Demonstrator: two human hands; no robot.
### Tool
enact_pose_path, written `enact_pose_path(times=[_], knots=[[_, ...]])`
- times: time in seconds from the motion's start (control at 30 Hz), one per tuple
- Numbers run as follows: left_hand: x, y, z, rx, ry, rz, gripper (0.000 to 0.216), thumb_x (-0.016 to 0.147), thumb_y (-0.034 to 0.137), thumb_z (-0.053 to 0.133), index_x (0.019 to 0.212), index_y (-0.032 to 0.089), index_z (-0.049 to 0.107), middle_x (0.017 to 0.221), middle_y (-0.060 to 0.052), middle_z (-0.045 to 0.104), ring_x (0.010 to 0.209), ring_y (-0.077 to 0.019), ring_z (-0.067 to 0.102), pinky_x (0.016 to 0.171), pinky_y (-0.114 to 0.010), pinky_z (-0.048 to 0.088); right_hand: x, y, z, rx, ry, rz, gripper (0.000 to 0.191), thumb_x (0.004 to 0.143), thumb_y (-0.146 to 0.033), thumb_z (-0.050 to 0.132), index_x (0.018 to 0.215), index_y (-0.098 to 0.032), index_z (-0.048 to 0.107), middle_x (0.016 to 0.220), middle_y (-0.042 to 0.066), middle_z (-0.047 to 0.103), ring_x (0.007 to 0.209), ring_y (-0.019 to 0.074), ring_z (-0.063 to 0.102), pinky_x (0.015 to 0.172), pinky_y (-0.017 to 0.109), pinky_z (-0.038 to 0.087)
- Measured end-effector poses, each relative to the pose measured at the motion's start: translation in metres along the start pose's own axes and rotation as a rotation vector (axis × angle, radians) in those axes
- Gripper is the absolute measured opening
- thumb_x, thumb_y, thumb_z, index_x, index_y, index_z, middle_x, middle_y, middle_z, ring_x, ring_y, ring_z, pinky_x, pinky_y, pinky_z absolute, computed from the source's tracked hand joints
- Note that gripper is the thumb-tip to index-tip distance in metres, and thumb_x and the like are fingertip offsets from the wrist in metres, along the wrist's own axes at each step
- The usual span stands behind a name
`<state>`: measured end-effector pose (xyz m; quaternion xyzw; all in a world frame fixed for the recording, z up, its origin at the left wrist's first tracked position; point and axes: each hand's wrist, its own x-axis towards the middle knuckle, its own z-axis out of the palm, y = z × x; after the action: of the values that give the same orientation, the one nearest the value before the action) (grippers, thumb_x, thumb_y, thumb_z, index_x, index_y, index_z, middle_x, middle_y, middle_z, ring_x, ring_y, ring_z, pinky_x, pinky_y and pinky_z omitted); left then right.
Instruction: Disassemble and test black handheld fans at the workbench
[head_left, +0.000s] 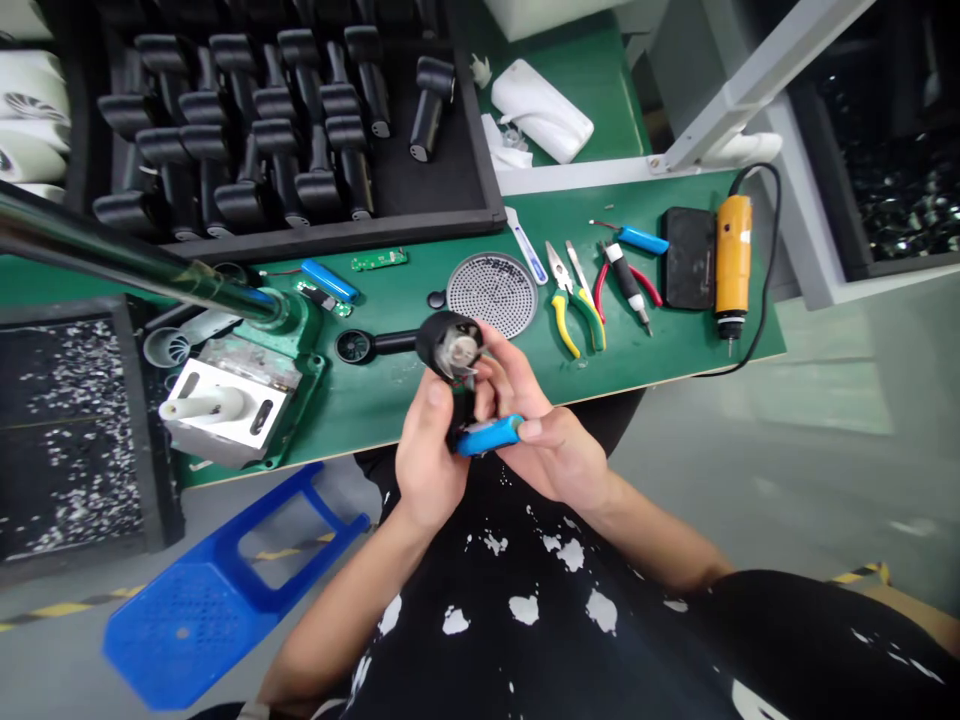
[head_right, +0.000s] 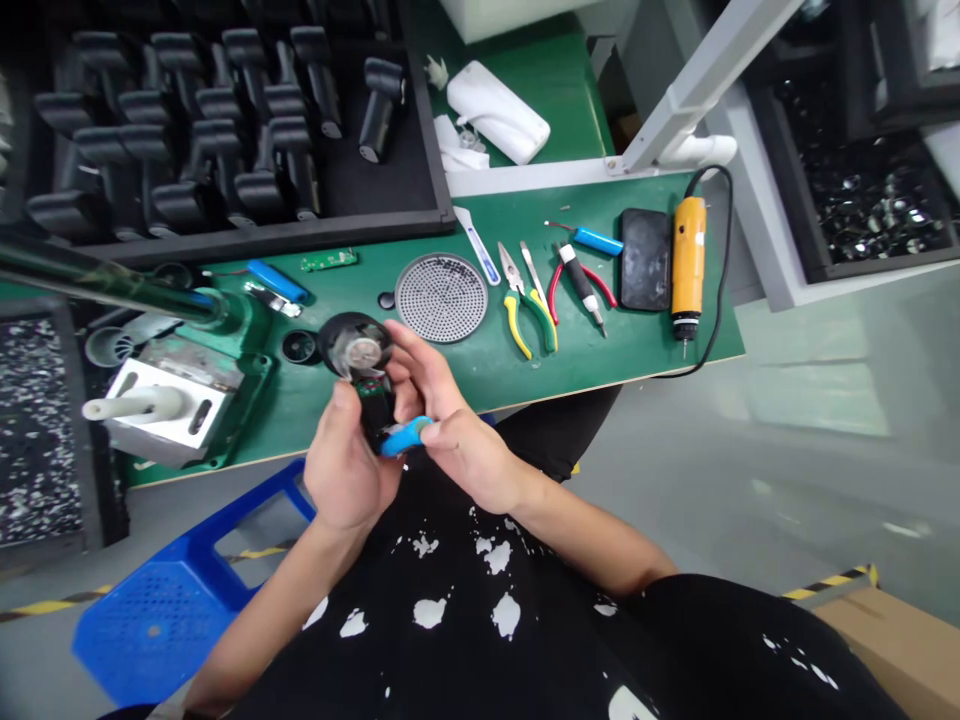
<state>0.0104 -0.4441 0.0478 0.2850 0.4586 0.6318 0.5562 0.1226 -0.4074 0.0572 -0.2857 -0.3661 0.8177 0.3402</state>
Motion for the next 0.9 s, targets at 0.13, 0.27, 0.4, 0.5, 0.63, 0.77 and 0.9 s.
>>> enact_pose_path(times=[0.13, 0.27, 0.4, 0.5, 0.63, 0.77, 0.9], knots=[[0.007, 0.012, 0.004, -0.100, -0.024, -0.125, 0.049, 0.105, 0.063, 0.041, 0.083, 0.021, 0.055, 0.065, 0.000, 0.046, 0.060, -0.0163, 0.051, 0.058, -0.031, 0.050, -0.002, -0.002, -0.004, -0.004, 0.000, -0.088, 0.076, 0.084, -0.037, 0.058, 0.159, -0.036, 0.042, 0.161, 0.000, 0.049, 0.137, 0.0259, 0.052, 0.109, 0.042, 0.052], [0.009, 0.012, 0.003, -0.160, -0.010, -0.171, 0.048, 0.107, 0.057, 0.039, 0.082, 0.020, 0.056, 0.071, -0.001, 0.046, 0.059, -0.0144, 0.045, 0.058, -0.031, 0.047, -0.006, -0.004, -0.008, -0.154, 0.030, -0.154, 0.046, 0.098, -0.038, 0.054, 0.144, -0.035, 0.062, 0.161, -0.001, 0.050, 0.154, 0.0273, 0.038, 0.127, 0.049, 0.036], [0.008, 0.006, 0.001, -0.105, 0.072, -0.122, 0.046, 0.106, 0.059, 0.042, 0.088, 0.021, 0.060, 0.072, -0.001, 0.049, 0.065, -0.0165, 0.053, 0.067, -0.033, 0.053, -0.011, -0.008, -0.010, -0.300, 0.034, -0.205, 0.040, 0.106, -0.046, 0.046, 0.135, -0.033, 0.070, 0.159, 0.003, 0.050, 0.153, 0.0304, 0.040, 0.128, 0.055, 0.034], [0.004, 0.003, 0.000, -0.070, 0.168, -0.003, 0.042, 0.105, 0.059, 0.047, 0.109, 0.022, 0.067, 0.075, -0.001, 0.054, 0.070, -0.0167, 0.057, 0.067, -0.032, 0.053, -0.019, -0.013, -0.011, -0.441, 0.068, -0.225, 0.041, 0.108, -0.046, 0.045, 0.137, -0.032, 0.070, 0.150, 0.007, 0.051, 0.145, 0.0302, 0.046, 0.126, 0.053, 0.039], [0.001, 0.006, 0.001, -0.039, 0.186, 0.267, 0.040, 0.103, 0.058, 0.052, 0.113, 0.023, 0.069, 0.077, -0.001, 0.055, 0.064, -0.0155, 0.052, 0.059, -0.031, 0.050, -0.033, -0.017, -0.012, -0.530, 0.015, -0.187, 0.043, 0.109, -0.040, 0.047, 0.149, -0.031, 0.062, 0.124, 0.009, 0.055, 0.113, 0.0239, 0.062, 0.108, 0.047, 0.056], [0.006, 0.015, 0.006, 0.016, 0.264, 0.520, 0.038, 0.100, 0.057, 0.060, 0.110, 0.023, 0.072, 0.076, 0.000, 0.052, 0.055, -0.0132, 0.049, 0.049, -0.031, 0.041, -0.040, -0.008, -0.008, -0.515, -0.015, -0.205, 0.042, 0.104, -0.036, 0.061, 0.146, -0.033, 0.063, 0.118, 0.009, 0.060, 0.097, 0.0213, 0.067, 0.081, 0.039, 0.065], [0.007, 0.019, 0.006, 0.076, 0.337, 0.621, 0.041, 0.104, 0.056, 0.052, 0.111, 0.020, 0.071, 0.077, 0.001, 0.051, 0.051, -0.0117, 0.047, 0.043, -0.032, 0.035, -0.037, 0.001, 0.000, -0.708, 0.062, -0.406, 0.052, 0.086, -0.026, 0.086, 0.134, -0.030, 0.069, 0.115, 0.007, 0.071, 0.098, 0.0219, 0.069, 0.083, 0.038, 0.065]])
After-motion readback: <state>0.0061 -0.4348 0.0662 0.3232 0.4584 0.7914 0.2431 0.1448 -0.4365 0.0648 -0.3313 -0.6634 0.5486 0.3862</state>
